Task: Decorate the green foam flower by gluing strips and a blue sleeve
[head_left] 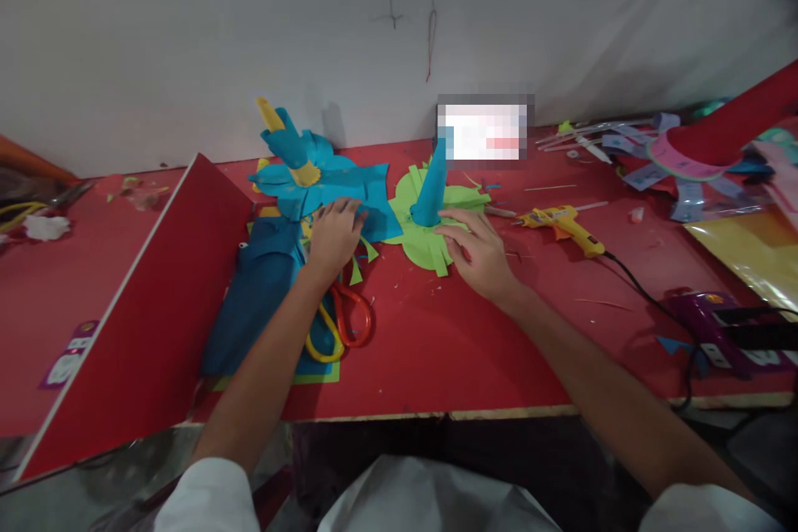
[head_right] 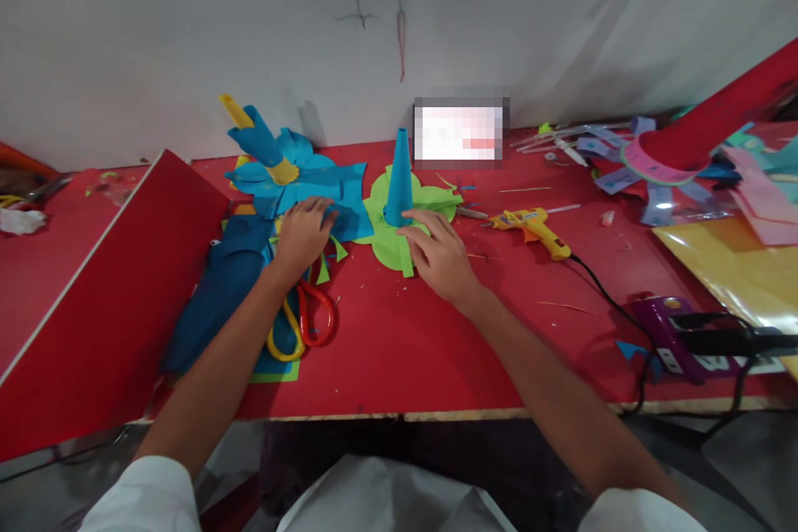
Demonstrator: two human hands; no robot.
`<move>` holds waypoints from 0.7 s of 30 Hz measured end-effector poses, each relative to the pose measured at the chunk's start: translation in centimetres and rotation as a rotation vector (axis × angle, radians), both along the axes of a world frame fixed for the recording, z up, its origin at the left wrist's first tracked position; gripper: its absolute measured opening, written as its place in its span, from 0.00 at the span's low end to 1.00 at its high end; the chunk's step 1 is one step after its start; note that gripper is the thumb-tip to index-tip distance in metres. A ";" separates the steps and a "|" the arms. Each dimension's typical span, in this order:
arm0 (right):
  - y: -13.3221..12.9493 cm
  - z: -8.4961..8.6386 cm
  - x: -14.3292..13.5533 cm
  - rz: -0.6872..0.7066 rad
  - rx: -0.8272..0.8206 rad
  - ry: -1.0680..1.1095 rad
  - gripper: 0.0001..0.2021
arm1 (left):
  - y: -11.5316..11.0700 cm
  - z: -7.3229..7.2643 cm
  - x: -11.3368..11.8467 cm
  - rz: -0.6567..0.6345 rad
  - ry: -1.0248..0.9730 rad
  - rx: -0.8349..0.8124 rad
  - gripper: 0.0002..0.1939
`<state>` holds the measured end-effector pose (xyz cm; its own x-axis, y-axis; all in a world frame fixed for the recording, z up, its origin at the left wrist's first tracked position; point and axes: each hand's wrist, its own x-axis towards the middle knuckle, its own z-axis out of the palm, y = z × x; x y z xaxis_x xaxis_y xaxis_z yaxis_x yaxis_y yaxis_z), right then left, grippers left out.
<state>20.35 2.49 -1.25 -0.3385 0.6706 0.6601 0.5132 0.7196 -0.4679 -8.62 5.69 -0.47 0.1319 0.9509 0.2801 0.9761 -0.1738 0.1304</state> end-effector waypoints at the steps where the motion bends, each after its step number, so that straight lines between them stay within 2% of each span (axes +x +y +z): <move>1: 0.0 0.0 0.0 0.002 0.004 0.000 0.17 | 0.0 0.2 -0.5 0.038 0.007 0.017 0.19; 4: 0.0 -0.1 0.0 0.009 0.015 -0.001 0.17 | -0.1 1.1 -2.4 0.185 0.079 0.064 0.20; 7: 0.1 -0.2 0.0 0.012 0.030 -0.008 0.17 | -0.4 2.0 -4.6 0.394 0.152 0.068 0.23; 11: 0.1 -0.4 0.1 0.024 0.053 -0.015 0.17 | -0.3 2.5 -6.8 0.536 0.184 -0.093 0.29; 16: 0.1 -0.4 0.0 0.023 0.071 -0.021 0.16 | 0.5 1.9 -8.2 0.549 0.137 -0.178 0.28; 21: 0.2 -0.1 0.0 0.027 0.097 -0.016 0.15 | 1.6 0.7 -9.7 0.470 -0.077 -0.048 0.28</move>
<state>20.37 2.67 -1.40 -0.3666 0.5938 0.7163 0.4993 0.7752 -0.3871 -18.32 7.31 0.22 -0.3351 0.9146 0.2264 0.9346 0.2923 0.2026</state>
